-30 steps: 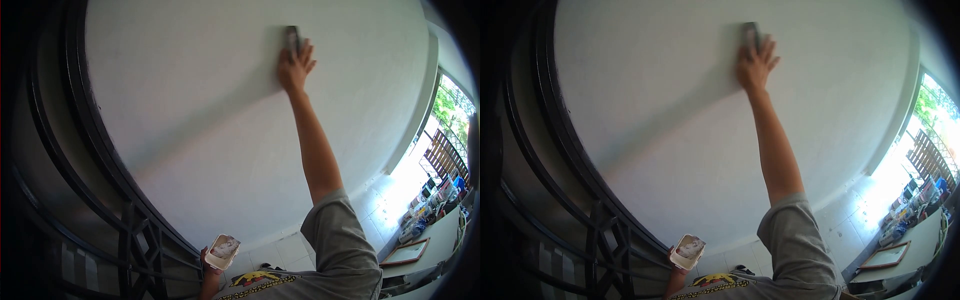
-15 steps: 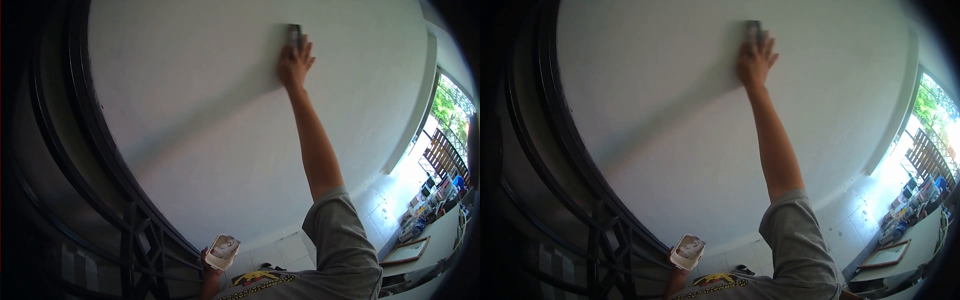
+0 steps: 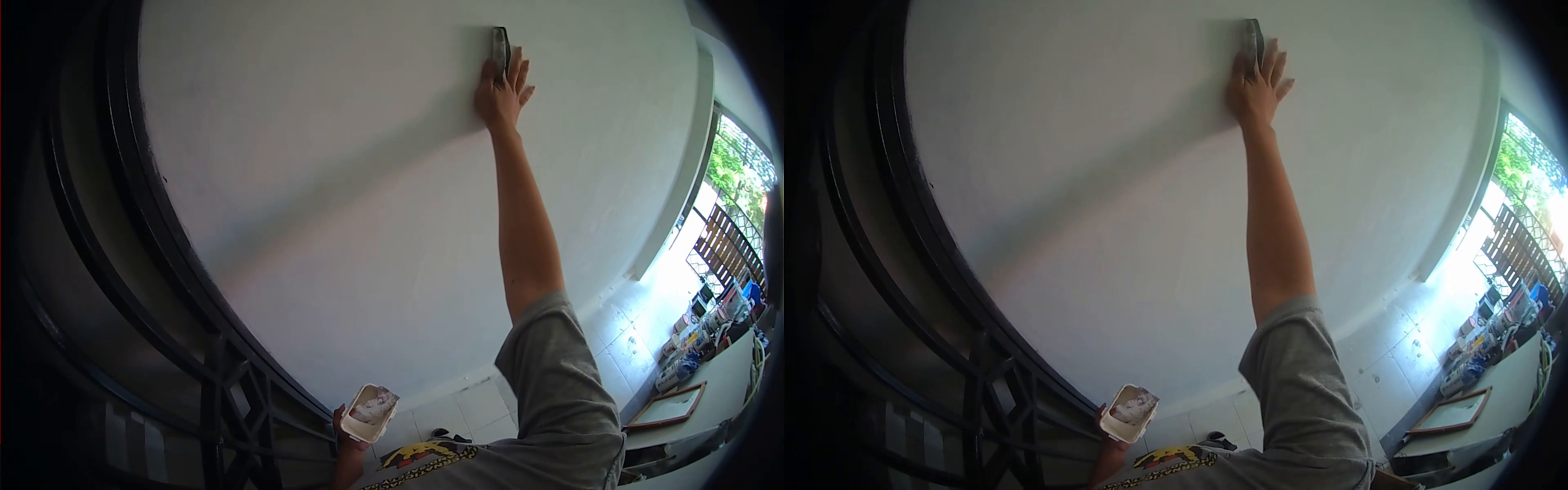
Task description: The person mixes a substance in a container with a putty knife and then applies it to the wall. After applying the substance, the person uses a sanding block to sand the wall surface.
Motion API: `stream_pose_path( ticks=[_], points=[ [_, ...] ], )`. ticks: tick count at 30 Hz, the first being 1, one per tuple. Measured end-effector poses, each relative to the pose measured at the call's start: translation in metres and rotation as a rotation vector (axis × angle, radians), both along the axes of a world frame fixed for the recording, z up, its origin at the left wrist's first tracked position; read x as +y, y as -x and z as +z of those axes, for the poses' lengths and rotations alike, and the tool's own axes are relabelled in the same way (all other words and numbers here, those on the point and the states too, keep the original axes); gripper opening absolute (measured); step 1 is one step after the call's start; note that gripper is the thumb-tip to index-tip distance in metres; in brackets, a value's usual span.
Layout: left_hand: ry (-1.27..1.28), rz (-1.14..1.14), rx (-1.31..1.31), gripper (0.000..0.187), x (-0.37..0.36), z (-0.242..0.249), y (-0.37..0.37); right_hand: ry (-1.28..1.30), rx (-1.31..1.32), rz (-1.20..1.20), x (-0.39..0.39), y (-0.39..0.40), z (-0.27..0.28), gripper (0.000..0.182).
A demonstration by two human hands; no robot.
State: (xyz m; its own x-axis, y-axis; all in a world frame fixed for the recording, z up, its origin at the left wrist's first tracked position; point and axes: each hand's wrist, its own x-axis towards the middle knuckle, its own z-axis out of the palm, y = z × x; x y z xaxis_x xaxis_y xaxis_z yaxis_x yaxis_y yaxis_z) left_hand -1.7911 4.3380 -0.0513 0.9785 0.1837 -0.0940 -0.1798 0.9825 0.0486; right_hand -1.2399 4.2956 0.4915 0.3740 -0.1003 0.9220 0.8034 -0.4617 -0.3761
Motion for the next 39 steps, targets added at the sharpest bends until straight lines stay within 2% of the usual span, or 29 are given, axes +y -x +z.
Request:
stream_pose_path(
  ticks=[3,6,8,11,12,14,17,18,20,21,24,27,28,30,31,34,35,36,38,39],
  points=[
    [-0.040,0.050,0.012,0.077,-0.006,0.014,-0.003,-0.020,-0.029,-0.109,0.036,0.018,-0.013,0.055],
    [-0.057,0.090,0.029,0.078,-0.007,0.020,-0.005,0.395,-0.387,0.029,0.038,0.071,-0.041,0.055],
    [-0.036,0.052,-0.008,0.078,-0.011,0.032,-0.003,0.548,-0.523,0.052,0.009,0.082,-0.039,0.054],
    [-0.014,0.033,-0.054,0.077,-0.006,0.050,-0.009,0.618,-0.543,0.100,-0.003,0.054,-0.021,0.051],
    [-0.017,0.043,-0.050,0.076,-0.007,0.049,-0.009,0.577,-0.528,-0.011,-0.005,0.046,-0.014,0.053],
    [-0.017,0.057,-0.067,0.075,-0.004,0.042,-0.010,0.359,-0.481,-0.016,-0.001,0.020,-0.004,0.053],
    [0.004,0.049,-0.120,0.075,0.002,0.019,-0.010,0.005,-0.110,0.045,0.005,0.017,0.008,0.058],
    [0.011,0.045,-0.134,0.075,0.003,0.014,-0.009,-0.023,-0.074,0.025,0.011,0.023,0.006,0.059],
    [0.025,0.056,-0.127,0.075,0.000,0.006,-0.005,-0.078,-0.002,-0.022,0.024,0.035,0.006,0.060],
    [0.033,0.077,-0.106,0.075,-0.002,0.006,0.000,-0.033,-0.059,-0.018,0.030,0.051,0.000,0.060],
    [0.030,0.068,-0.085,0.075,-0.001,0.006,0.004,0.313,-0.438,0.055,0.024,0.059,-0.031,0.057],
    [0.025,0.053,-0.077,0.075,-0.001,0.000,0.004,0.555,-0.565,0.089,-0.007,0.039,-0.026,0.056],
    [0.025,0.041,-0.070,0.075,-0.001,0.003,0.008,0.534,-0.573,0.047,-0.020,0.039,-0.021,0.051],
    [0.015,0.044,-0.063,0.075,-0.001,0.012,0.007,0.335,-0.471,0.022,-0.021,0.027,-0.014,0.049],
    [0.015,0.045,-0.059,0.075,-0.004,0.016,0.008,0.199,-0.340,0.013,-0.017,0.026,-0.011,0.048],
    [0.014,0.028,-0.071,0.074,-0.002,0.005,0.010,-0.038,-0.134,-0.050,0.004,0.041,-0.011,0.048],
    [0.029,0.036,-0.075,0.073,-0.002,-0.001,0.014,-0.051,-0.152,-0.033,0.016,0.041,-0.016,0.050],
    [0.042,0.039,-0.085,0.073,-0.002,-0.006,0.013,0.075,-0.283,-0.068,0.020,0.047,-0.020,0.055],
    [0.050,0.041,-0.086,0.071,-0.001,-0.004,0.005,0.412,-0.549,0.070,0.017,0.066,-0.031,0.059],
    [0.049,0.041,-0.072,0.071,-0.003,0.002,0.005,0.481,-0.581,0.095,0.013,0.069,-0.028,0.060]
  ],
)
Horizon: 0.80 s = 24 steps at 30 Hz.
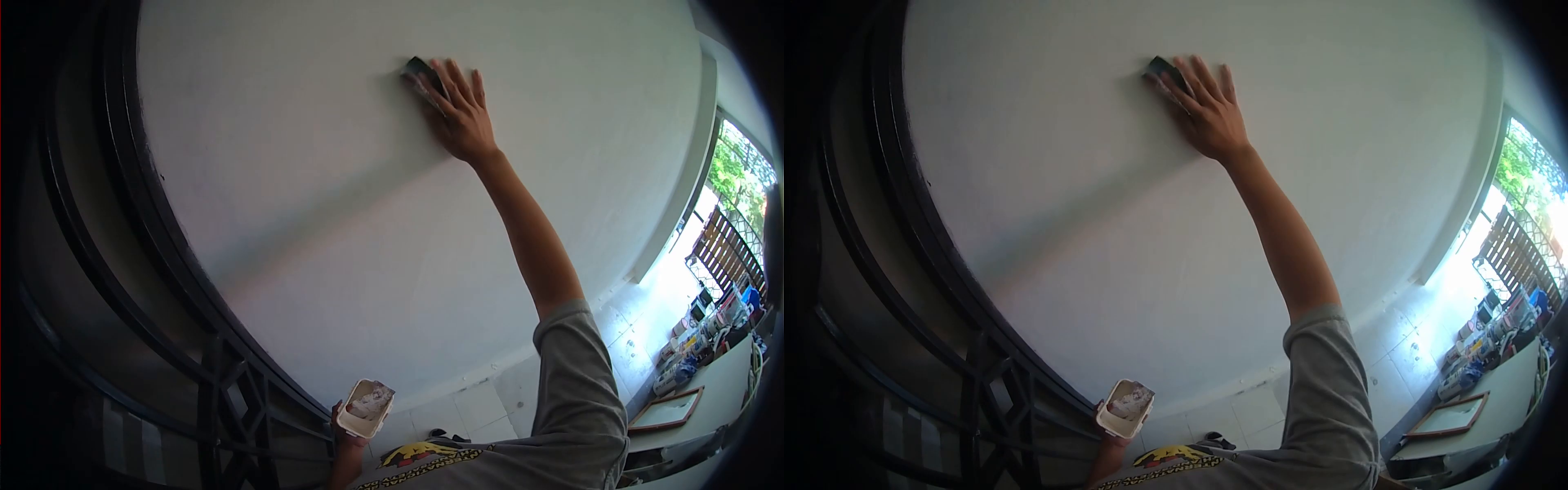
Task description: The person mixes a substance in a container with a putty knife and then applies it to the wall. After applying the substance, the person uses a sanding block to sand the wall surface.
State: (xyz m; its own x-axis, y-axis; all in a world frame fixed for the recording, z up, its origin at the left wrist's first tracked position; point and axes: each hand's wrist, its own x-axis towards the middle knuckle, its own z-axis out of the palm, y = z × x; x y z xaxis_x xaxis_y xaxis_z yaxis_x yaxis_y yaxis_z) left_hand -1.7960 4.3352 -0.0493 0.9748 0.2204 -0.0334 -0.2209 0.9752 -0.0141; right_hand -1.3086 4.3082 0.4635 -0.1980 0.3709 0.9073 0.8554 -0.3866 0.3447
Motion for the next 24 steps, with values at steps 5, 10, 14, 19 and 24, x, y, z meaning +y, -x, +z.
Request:
stream_pose_path(
  ticks=[5,10,14,19,24],
  points=[
    [-0.074,0.006,0.015,0.070,-0.007,0.036,-0.013,-0.112,-0.010,0.038,-0.016,-0.033,0.029,0.059],
    [-0.041,0.052,0.029,0.072,-0.023,0.044,-0.014,-0.486,0.300,-0.031,0.007,-0.011,0.030,0.054],
    [0.006,0.028,0.086,0.072,-0.021,0.038,-0.009,-0.025,0.007,0.058,-0.021,0.000,0.009,0.053],
    [-0.009,0.058,0.032,0.072,-0.023,0.041,-0.005,-0.183,0.064,0.010,-0.039,-0.021,0.025,0.051],
    [-0.062,0.070,0.070,0.072,-0.029,0.057,-0.008,-0.510,0.361,-0.078,-0.006,0.001,0.026,0.051]
  ],
)
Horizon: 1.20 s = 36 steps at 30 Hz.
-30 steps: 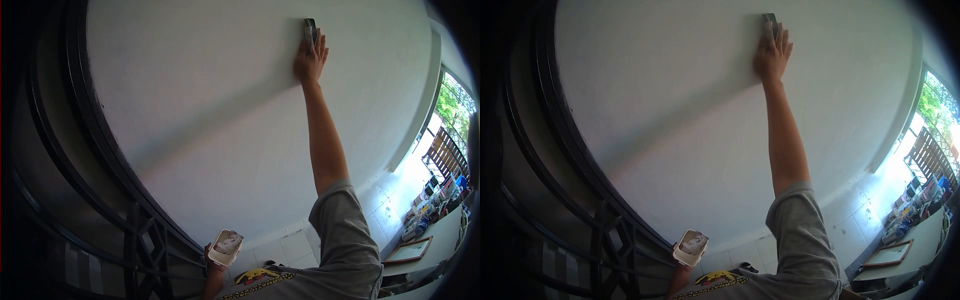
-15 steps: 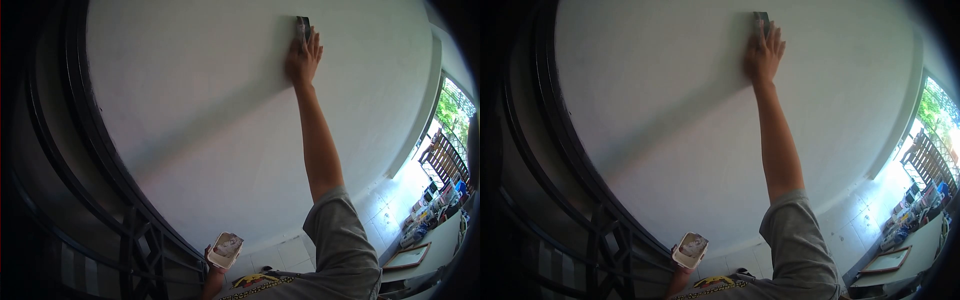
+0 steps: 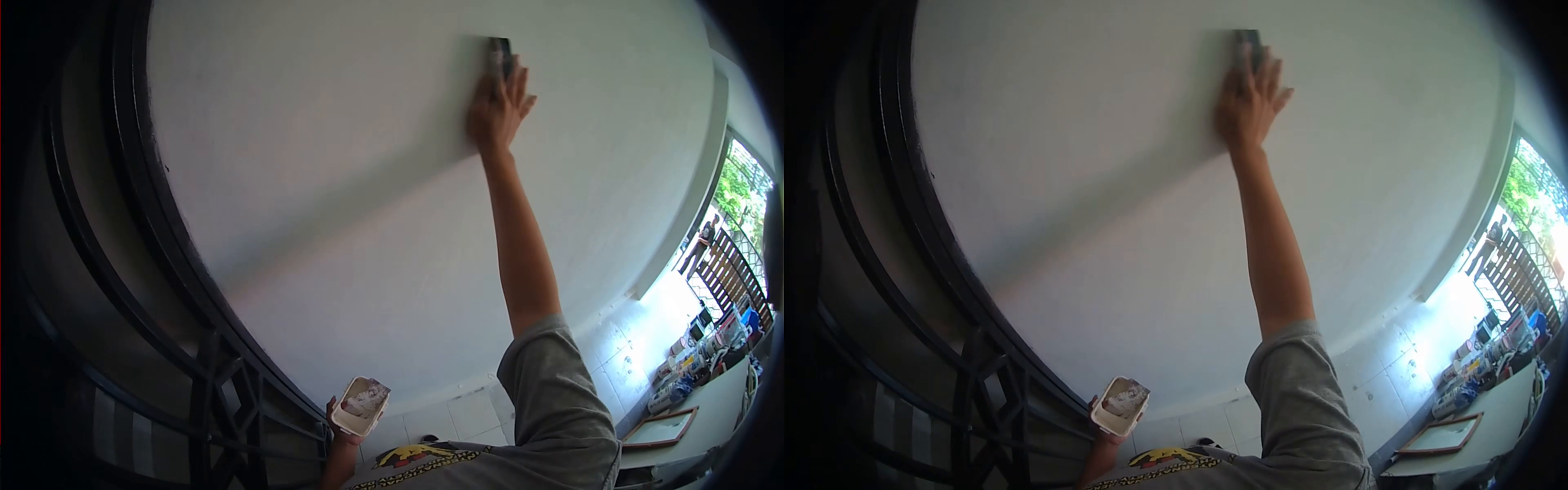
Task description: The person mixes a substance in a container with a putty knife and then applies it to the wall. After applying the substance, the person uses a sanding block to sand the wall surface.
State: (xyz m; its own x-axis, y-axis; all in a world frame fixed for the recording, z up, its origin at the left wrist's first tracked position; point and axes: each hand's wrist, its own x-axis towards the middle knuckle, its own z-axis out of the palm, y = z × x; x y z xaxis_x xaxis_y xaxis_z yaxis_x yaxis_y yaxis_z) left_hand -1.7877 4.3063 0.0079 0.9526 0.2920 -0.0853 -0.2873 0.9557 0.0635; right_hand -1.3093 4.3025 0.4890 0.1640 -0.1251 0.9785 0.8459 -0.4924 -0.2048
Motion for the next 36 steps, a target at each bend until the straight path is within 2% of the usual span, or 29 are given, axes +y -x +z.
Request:
stream_pose_path(
  ticks=[1,3,6,9,11,13,16,17,19,21,24,26,29,32,33,35,36],
  points=[
    [-0.004,0.000,-0.010,0.072,0.001,-0.002,-0.002,0.094,-0.067,0.007,0.002,0.007,-0.006,0.051],
    [0.021,-0.012,-0.044,0.073,0.002,-0.009,-0.003,0.450,-0.297,0.081,-0.007,0.021,-0.023,0.055],
    [0.054,-0.058,-0.049,0.074,0.009,-0.021,-0.003,0.763,-0.495,0.115,-0.028,0.016,-0.029,0.058],
    [0.072,-0.087,-0.025,0.074,0.006,-0.020,0.002,0.544,-0.449,0.145,-0.041,-0.006,-0.010,0.056],
    [0.080,-0.095,-0.020,0.075,0.004,-0.019,0.003,0.201,-0.347,0.104,-0.039,-0.022,-0.005,0.052],
    [0.088,-0.103,-0.031,0.074,0.004,-0.022,0.002,-0.015,-0.066,-0.037,-0.031,-0.015,-0.009,0.052],
    [0.079,-0.093,-0.026,0.074,0.004,-0.029,0.005,-0.049,-0.029,-0.107,-0.006,0.000,-0.022,0.052],
    [0.075,-0.105,-0.040,0.075,0.001,-0.029,0.002,0.091,-0.143,-0.078,-0.008,0.013,-0.030,0.052],
    [0.075,-0.113,-0.048,0.075,0.000,-0.024,0.004,0.537,-0.345,0.037,-0.015,0.045,-0.054,0.055],
    [0.073,-0.117,-0.009,0.075,0.001,-0.022,0.001,0.767,-0.504,0.091,-0.029,0.058,-0.057,0.060],
    [0.055,-0.119,-0.020,0.075,-0.001,-0.020,0.002,0.815,-0.494,0.120,-0.044,0.031,-0.037,0.063],
    [0.043,-0.117,-0.032,0.074,-0.002,-0.018,0.003,0.481,-0.415,0.076,-0.050,0.014,-0.020,0.057],
    [0.050,-0.113,-0.021,0.073,-0.005,-0.019,0.007,0.049,-0.058,0.003,-0.041,0.006,-0.008,0.057],
    [0.070,-0.117,-0.042,0.073,-0.003,-0.033,0.008,-0.091,0.138,-0.068,-0.019,0.026,0.001,0.060],
    [0.072,-0.108,-0.057,0.072,-0.004,-0.034,0.009,-0.030,0.058,-0.117,-0.011,0.032,-0.001,0.057],
    [0.087,-0.117,-0.062,0.072,-0.006,-0.035,0.012,0.445,-0.324,-0.005,-0.020,0.048,-0.009,0.058],
    [0.090,-0.132,-0.060,0.072,-0.003,-0.038,0.013,0.577,-0.403,0.009,-0.022,0.053,-0.011,0.059]
  ],
)
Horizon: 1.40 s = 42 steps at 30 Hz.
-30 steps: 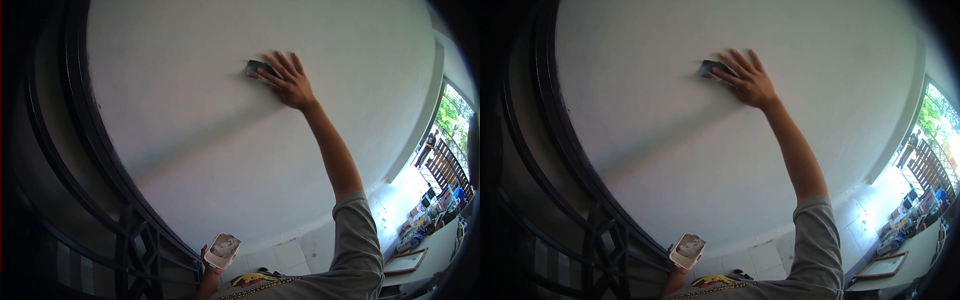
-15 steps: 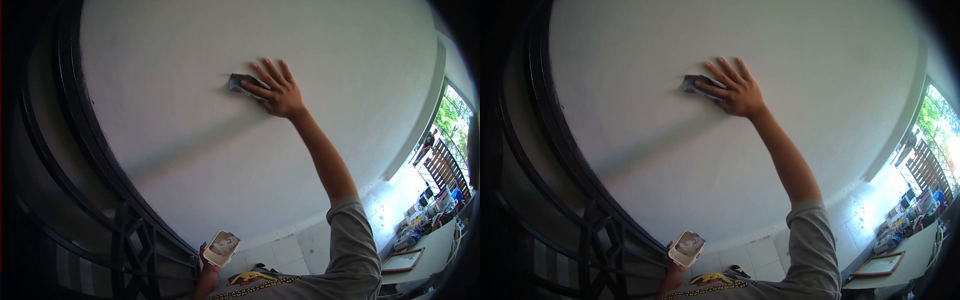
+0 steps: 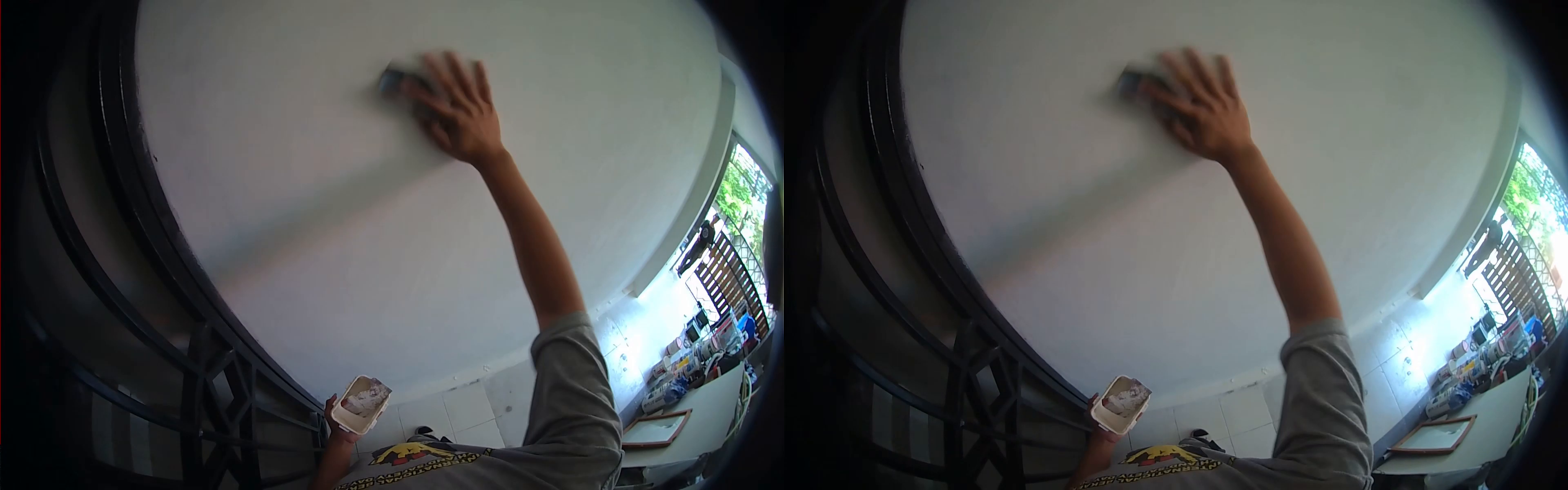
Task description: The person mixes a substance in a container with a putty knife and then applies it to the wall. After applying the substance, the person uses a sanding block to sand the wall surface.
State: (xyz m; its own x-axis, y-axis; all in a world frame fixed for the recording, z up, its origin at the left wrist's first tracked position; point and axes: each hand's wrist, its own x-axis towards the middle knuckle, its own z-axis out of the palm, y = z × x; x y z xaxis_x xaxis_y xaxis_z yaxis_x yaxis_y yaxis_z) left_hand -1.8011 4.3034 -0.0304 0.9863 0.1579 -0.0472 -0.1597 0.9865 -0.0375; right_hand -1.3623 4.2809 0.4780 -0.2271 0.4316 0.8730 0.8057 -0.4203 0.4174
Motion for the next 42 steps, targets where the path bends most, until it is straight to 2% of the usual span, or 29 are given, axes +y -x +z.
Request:
stream_pose_path(
  ticks=[2,5,7,10,13,15,17,19,22,23,25,28,29,33,34,37,39,41,42],
  points=[
    [0.009,-0.007,-0.005,0.072,0.002,0.001,-0.001,0.264,-0.164,0.021,-0.010,0.001,0.005,0.062],
    [0.006,0.015,-0.001,0.072,-0.002,0.017,-0.002,0.068,-0.056,0.147,-0.022,-0.031,0.035,0.059],
    [-0.017,0.029,0.025,0.072,-0.004,0.020,0.001,-0.326,0.078,0.143,-0.016,-0.041,0.048,0.057],
    [-0.066,0.018,0.001,0.083,-0.001,0.006,0.004,-0.697,0.335,-0.047,0.001,-0.029,0.053,0.057],
    [-0.023,0.022,-0.001,0.083,-0.003,0.004,0.006,-0.678,0.314,-0.108,0.026,-0.001,0.060,0.057],
    [-0.014,0.038,-0.015,0.080,-0.006,0.012,0.006,-0.243,0.013,0.085,0.030,0.020,0.048,0.062],
    [-0.024,0.050,-0.032,0.079,-0.003,0.014,0.001,0.275,-0.188,0.100,0.020,0.057,0.037,0.065],
    [-0.044,0.051,-0.030,0.079,-0.005,0.016,0.002,0.355,-0.329,0.182,0.018,0.047,0.044,0.067],
    [-0.007,0.051,-0.040,0.080,-0.006,0.022,0.002,0.144,-0.162,0.224,0.018,0.031,0.072,0.062],
    [-0.021,0.046,-0.032,0.080,-0.004,0.020,0.004,-0.060,-0.070,0.137,0.024,0.017,0.077,0.052],
    [-0.043,0.037,-0.018,0.080,-0.002,0.019,0.005,-0.500,0.208,0.087,0.038,0.030,0.077,0.050],
    [-0.029,0.036,0.010,0.088,-0.004,0.013,0.006,-0.689,0.349,-0.085,0.064,0.043,0.073,0.055],
    [-0.081,0.048,0.040,0.088,-0.001,0.011,0.006,-0.651,0.358,-0.065,0.071,0.052,0.069,0.056],
    [-0.199,0.058,0.112,0.088,0.003,0.015,0.004,0.321,-0.218,0.076,0.047,0.059,0.052,0.058],
    [-0.178,0.042,0.109,0.088,0.005,0.005,0.006,0.322,-0.247,0.135,0.044,0.054,0.054,0.062],
    [-0.116,0.028,0.071,0.084,0.008,-0.013,0.008,0.133,-0.133,0.086,0.029,0.024,0.085,0.063],
    [-0.057,0.024,0.025,0.081,0.006,-0.013,0.003,-0.379,0.086,0.043,0.037,-0.001,0.096,0.061],
    [0.017,0.011,-0.007,0.081,0.003,0.002,0.004,-0.740,0.379,-0.010,0.047,0.004,0.102,0.059],
    [0.024,0.001,-0.023,0.081,0.002,0.009,0.005,-0.772,0.364,-0.037,0.053,0.005,0.107,0.058]
  ],
)
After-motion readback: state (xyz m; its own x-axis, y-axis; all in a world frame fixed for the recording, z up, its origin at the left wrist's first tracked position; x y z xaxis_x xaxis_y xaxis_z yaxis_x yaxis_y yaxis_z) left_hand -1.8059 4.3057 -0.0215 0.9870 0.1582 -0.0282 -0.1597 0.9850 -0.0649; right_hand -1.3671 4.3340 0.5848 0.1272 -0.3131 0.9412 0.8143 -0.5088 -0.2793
